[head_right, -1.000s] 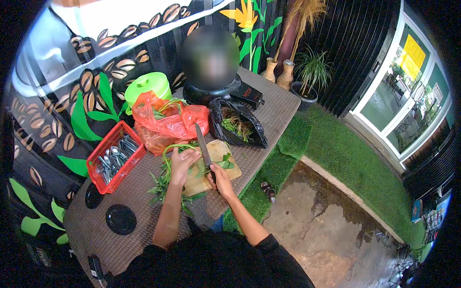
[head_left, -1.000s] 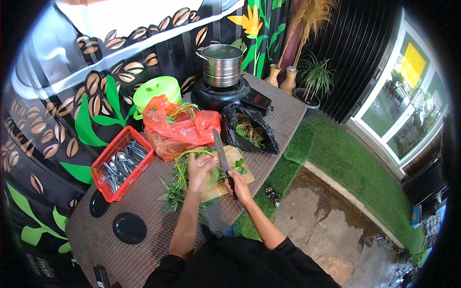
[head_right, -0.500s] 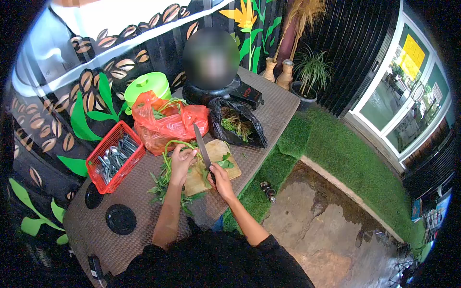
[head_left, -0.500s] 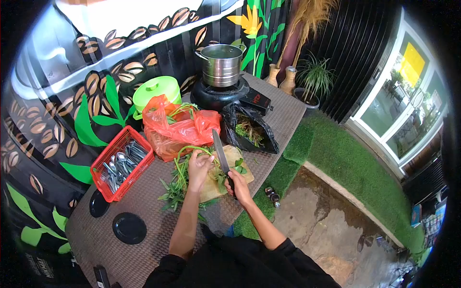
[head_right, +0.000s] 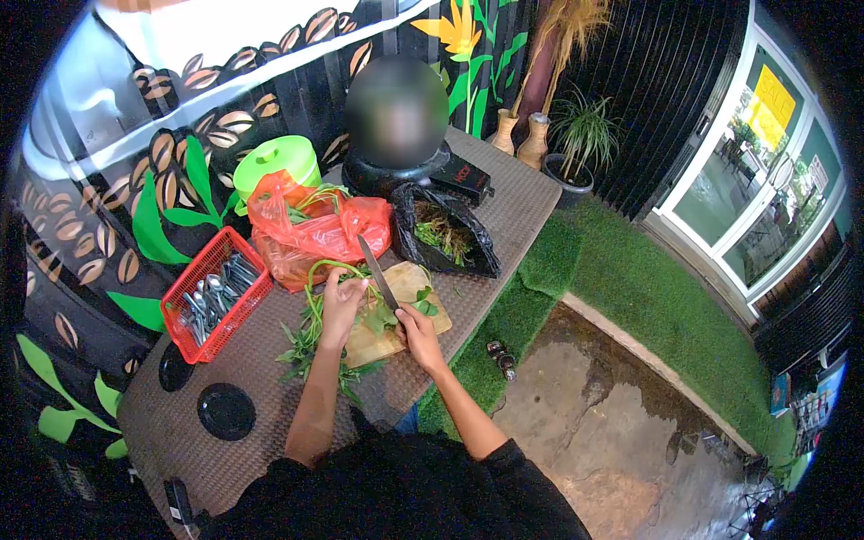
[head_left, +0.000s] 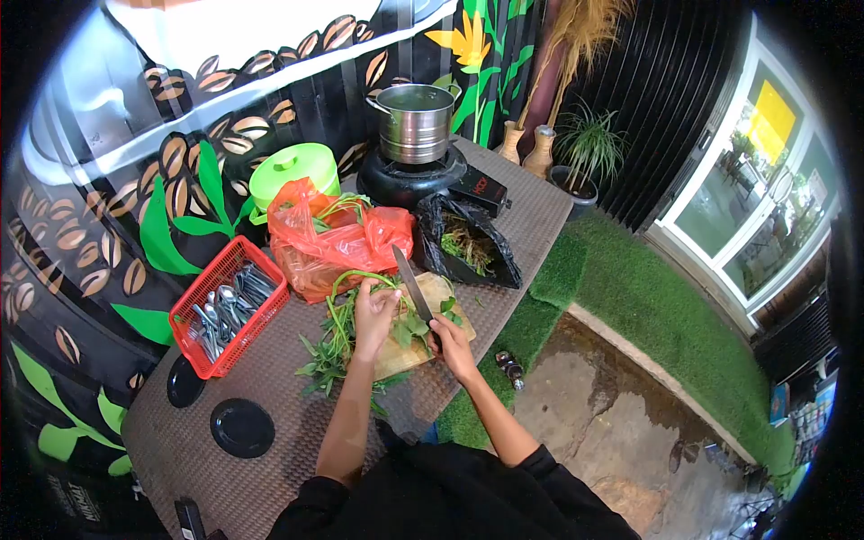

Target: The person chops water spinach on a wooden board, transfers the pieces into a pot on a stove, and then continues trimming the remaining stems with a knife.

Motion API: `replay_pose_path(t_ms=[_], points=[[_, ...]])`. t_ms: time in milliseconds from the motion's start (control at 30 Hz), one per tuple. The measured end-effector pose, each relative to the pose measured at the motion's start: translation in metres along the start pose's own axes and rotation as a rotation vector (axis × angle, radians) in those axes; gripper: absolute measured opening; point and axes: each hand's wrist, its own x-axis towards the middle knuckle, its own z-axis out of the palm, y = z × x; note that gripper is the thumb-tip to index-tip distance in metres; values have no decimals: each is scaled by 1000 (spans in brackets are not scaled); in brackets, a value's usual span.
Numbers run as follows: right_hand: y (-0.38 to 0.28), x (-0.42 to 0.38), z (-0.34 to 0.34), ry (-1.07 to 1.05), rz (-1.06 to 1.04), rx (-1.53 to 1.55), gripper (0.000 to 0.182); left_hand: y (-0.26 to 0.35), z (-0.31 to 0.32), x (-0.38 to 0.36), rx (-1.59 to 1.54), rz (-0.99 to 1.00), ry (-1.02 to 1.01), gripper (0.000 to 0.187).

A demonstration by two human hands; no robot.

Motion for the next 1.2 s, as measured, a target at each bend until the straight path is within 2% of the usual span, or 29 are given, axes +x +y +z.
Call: replay_pose_path(t_ms=[100,400,733,833,900,933,1000,1200], points=[[-4,-1,3,-19,44,54,32,-1,-1,0,115,6,-3,33],[-6,-6,10,-3,46,66,28,8,5,-5,64,21,38,32],[-3,-9,9,3,78,88,35,-2,1,-2,8,-2,24,34],[-1,-8,8,-3,79,92,37,-3,2,-2,107,76,-6,34],[0,-7,6,-3,101,103,38,8,8,-10,60,-54,30,32],[-1,-7,6,3,110,125,39,8,8,-10,61,-54,30,32],[-1,-7,5,10,120,149,40,9,6,-10,-90,-143,-38,30],[15,1,7,26,-72,-26,38,-7,0,-8,-107,-160,10,31]])
